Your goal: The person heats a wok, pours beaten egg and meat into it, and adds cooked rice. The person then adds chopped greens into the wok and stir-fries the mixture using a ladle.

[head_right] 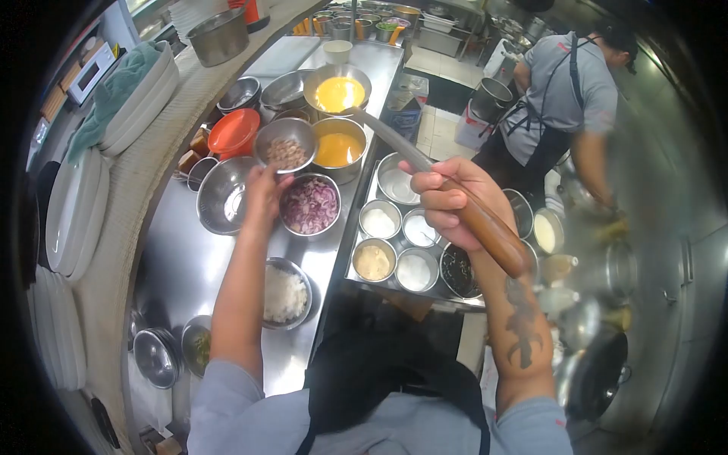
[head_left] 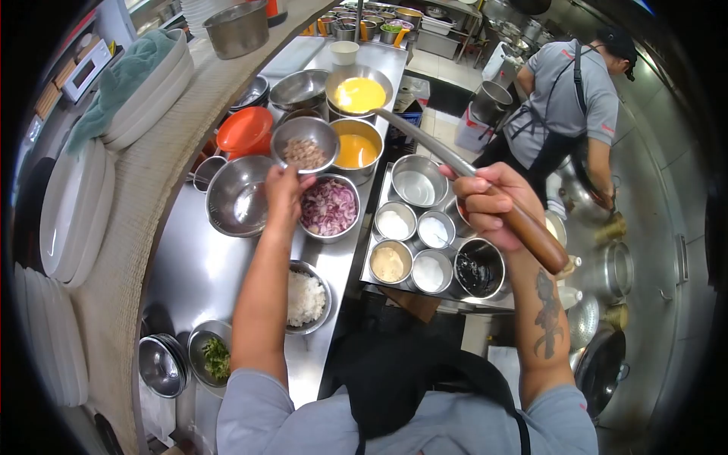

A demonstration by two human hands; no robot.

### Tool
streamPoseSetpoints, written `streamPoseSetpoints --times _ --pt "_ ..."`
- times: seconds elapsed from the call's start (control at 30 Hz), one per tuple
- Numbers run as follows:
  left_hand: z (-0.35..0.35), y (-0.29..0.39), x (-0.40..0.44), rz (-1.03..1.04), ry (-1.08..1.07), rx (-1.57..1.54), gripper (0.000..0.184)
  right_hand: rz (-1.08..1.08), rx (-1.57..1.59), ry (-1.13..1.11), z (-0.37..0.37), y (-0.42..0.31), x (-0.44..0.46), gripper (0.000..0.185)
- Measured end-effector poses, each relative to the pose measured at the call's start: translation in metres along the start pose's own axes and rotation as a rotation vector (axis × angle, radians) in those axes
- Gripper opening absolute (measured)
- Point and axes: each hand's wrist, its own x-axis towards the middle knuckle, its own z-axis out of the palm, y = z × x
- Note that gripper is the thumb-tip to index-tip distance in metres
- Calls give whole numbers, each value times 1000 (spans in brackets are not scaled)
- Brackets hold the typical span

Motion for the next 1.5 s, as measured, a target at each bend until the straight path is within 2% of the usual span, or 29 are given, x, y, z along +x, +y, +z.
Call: streamPoseSetpoints --times 0.17,0.4,0.43,0.47,0.63,0.67,0.8,0.9,1.03,1.17,1.23,1.3,1.4,1.5 --pt "56 -14 14 -30 -125 -30 13 -59 51 1 11 14 -32 43" --pt "129 -26 -68 -140 -361 24 12 -192 119 72 3 46 -131 46" --pt "139 -35 -81 -170 -388 36 12 -220 149 56 -4 51 -152 55" --pt "147 -47 -93 -181 -443 34 12 -260 140 89 -3 58 -172 50" --pt "205 -87 -199 -289 -609 44 11 -455 117 202 -4 93 -291 46" --pt "217 -98 -221 -303 -652 45 12 -482 122 184 -10 101 -318 54" --pt "265 -145 -316 -354 -793 82 10 -668 111 232 -19 139 -420 52" --pt "300 -191 -384 -433 -900 84 13 -820 113 424 -13 167 -488 44" --pt "350 -237 -475 -488 -1007 116 16 -966 185 362 -26 201 -580 51" --pt "407 -270 -553 -572 -1140 54 15 -1139 192 400 -37 224 -651 49" --pt "436 -284 -590 -608 -1176 61 14 -1226 175 431 -47 231 -682 40" --pt "460 -293 -622 -624 -1243 62 14 -1272 151 491 -60 232 -712 36" --pt "490 -309 -657 -682 -1327 73 10 -1359 213 563 -91 229 -752 41" --pt "509 -339 -678 -742 -1366 86 11 -1428 186 798 -124 218 -783 26"
